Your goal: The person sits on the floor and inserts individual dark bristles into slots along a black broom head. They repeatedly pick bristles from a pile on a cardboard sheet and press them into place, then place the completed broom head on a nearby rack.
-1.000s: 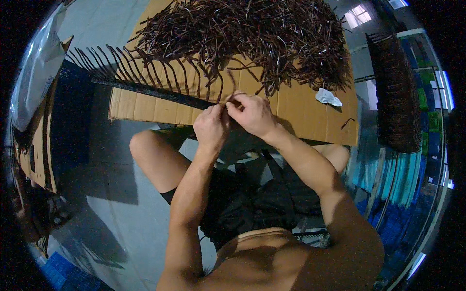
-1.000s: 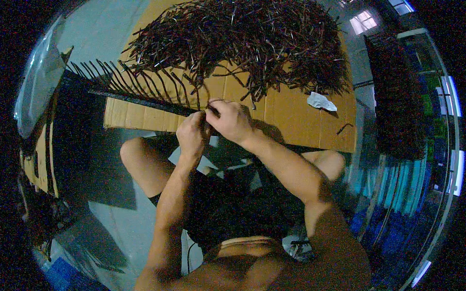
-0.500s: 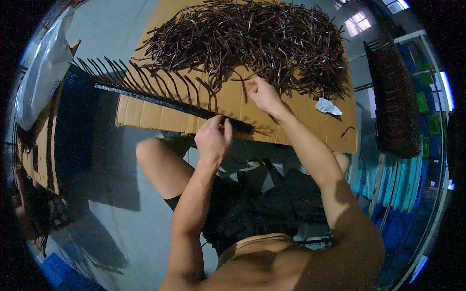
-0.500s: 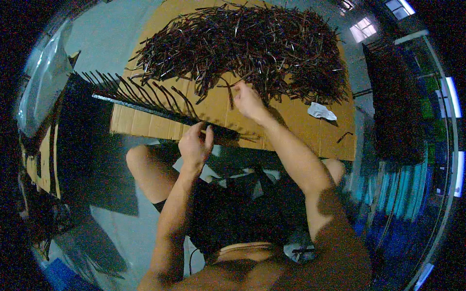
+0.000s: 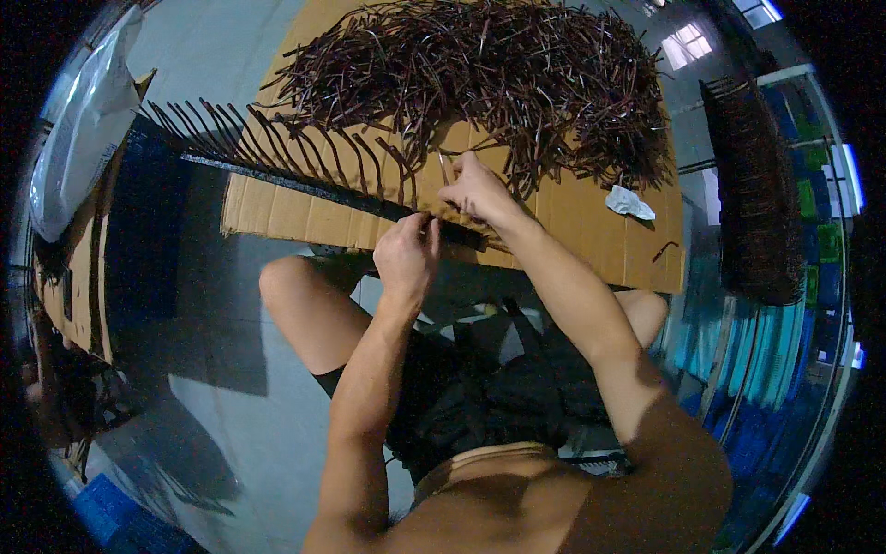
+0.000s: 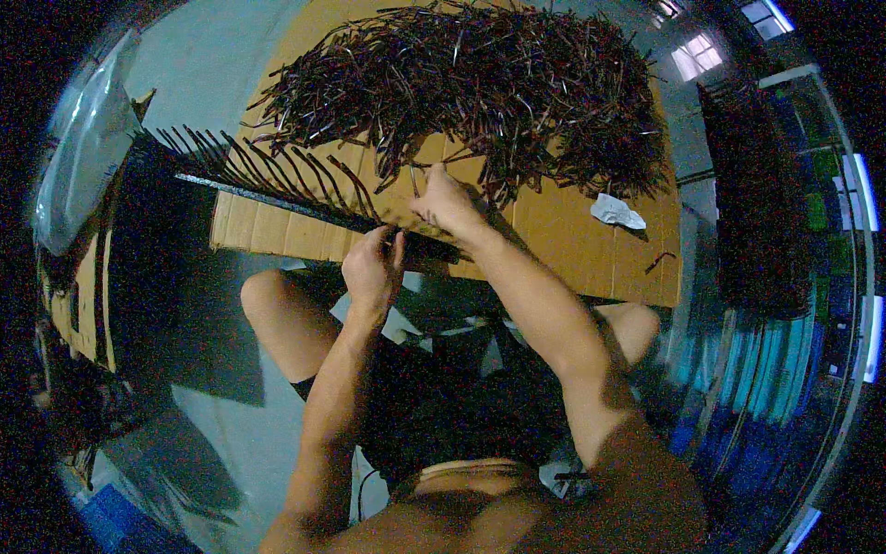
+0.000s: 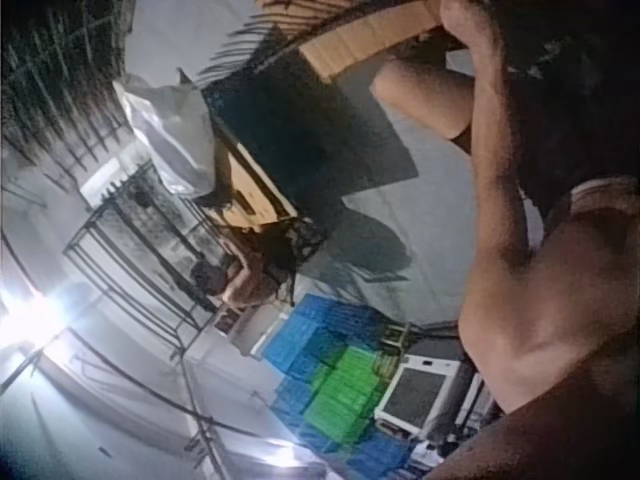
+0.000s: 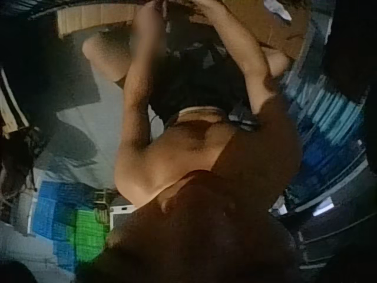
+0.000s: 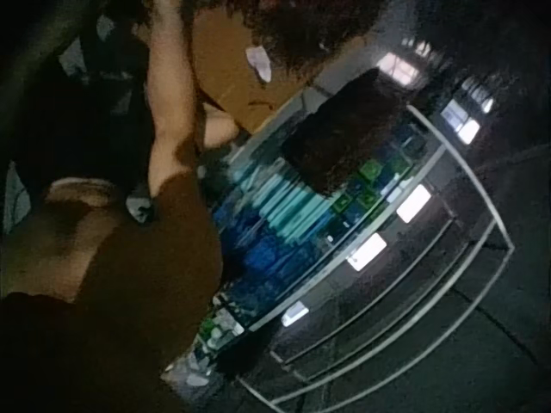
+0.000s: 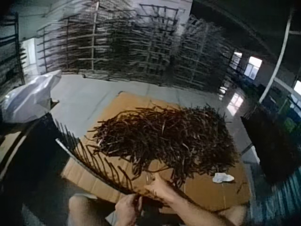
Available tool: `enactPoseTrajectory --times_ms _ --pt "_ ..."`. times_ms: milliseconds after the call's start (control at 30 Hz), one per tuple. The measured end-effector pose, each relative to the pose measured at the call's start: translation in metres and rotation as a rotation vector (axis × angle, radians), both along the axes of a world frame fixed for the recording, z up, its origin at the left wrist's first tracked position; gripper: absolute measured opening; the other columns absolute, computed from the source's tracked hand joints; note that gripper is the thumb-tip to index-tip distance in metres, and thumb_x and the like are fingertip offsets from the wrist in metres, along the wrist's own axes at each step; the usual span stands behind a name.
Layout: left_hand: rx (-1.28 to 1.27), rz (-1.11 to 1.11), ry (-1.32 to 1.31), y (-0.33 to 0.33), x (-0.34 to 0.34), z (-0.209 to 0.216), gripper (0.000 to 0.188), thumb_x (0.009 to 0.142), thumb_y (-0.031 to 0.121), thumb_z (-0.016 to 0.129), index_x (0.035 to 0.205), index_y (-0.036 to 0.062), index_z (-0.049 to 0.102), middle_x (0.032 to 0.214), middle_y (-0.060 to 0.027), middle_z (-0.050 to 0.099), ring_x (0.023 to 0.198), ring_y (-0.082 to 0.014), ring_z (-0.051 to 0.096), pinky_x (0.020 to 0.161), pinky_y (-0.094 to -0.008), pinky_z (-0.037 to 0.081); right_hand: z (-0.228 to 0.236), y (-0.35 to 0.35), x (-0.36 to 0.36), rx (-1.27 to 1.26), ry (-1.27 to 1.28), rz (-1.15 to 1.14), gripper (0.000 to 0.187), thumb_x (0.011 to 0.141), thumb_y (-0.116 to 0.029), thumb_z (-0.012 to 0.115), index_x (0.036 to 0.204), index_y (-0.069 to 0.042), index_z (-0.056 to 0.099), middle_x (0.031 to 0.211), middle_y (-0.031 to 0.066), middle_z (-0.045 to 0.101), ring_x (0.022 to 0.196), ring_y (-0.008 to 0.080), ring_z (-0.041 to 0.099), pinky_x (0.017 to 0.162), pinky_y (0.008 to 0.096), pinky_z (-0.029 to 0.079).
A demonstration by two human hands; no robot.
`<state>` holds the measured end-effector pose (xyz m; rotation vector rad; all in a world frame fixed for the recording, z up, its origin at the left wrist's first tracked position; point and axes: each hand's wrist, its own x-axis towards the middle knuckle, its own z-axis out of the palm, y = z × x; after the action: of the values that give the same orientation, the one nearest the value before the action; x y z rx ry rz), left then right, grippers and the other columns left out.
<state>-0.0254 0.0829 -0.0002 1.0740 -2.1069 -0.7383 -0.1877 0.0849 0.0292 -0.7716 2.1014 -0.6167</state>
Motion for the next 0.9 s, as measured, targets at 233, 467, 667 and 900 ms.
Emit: enactPoseTrajectory --times_ms 233,467,667,900 --pt "-0.037 -0.014 0.056 -0.006 0.002 -0.002 0.013 0.083 0.018 0.062 0.085 0.0052 0.063 0.079 -0.0118 0.063 0.073 -0.0318 0.061 0.063 -0.04 0.048 0.002 0.041 0.03 -0.62 -0.349 -0.116 0.015 0.089 -0.007 0.061 0.1 0.001 0.056 0.081 0.0036 0.062 0.07 0.0094 0.059 0.063 0.0226 0.048" --pt "-0.012 -0.02 -0.036 -0.006 0.002 -0.004 0.014 0.084 0.018 0.061 0.082 0.0049 0.061 0.079 -0.0119 0.063 0.071 -0.0319 0.061 0.061 -0.0405 0.048 -0.003 0.047 0.035 -0.671 -0.098 -0.009 0.017 0.089 -0.008 0.06 0.102 0.002 0.056 0.089 0.0063 0.063 0.08 0.0113 0.061 0.071 0.0241 0.05" --pt "-0.024 -0.009 -0.014 -0.005 0.0 -0.006 0.013 0.084 0.019 0.061 0.082 0.006 0.061 0.077 -0.0115 0.062 0.069 -0.0318 0.06 0.06 -0.0402 0.047 0.016 0.045 0.039 -0.66 0.235 0.216 0.016 0.086 -0.011 0.062 0.094 0.002 0.062 0.085 0.0103 0.066 0.078 0.019 0.064 0.072 0.0288 0.05" --pt "-0.033 0.054 -0.046 -0.005 0.007 0.0 0.015 0.083 0.024 0.065 0.079 0.0092 0.067 0.069 -0.0093 0.064 0.062 -0.0264 0.063 0.057 -0.0355 0.049 0.017 0.0 -0.046 -0.369 0.431 0.521 0.023 0.083 -0.006 0.056 0.105 -0.001 0.061 0.101 0.013 0.062 0.091 0.0281 0.06 0.081 0.0361 0.049"
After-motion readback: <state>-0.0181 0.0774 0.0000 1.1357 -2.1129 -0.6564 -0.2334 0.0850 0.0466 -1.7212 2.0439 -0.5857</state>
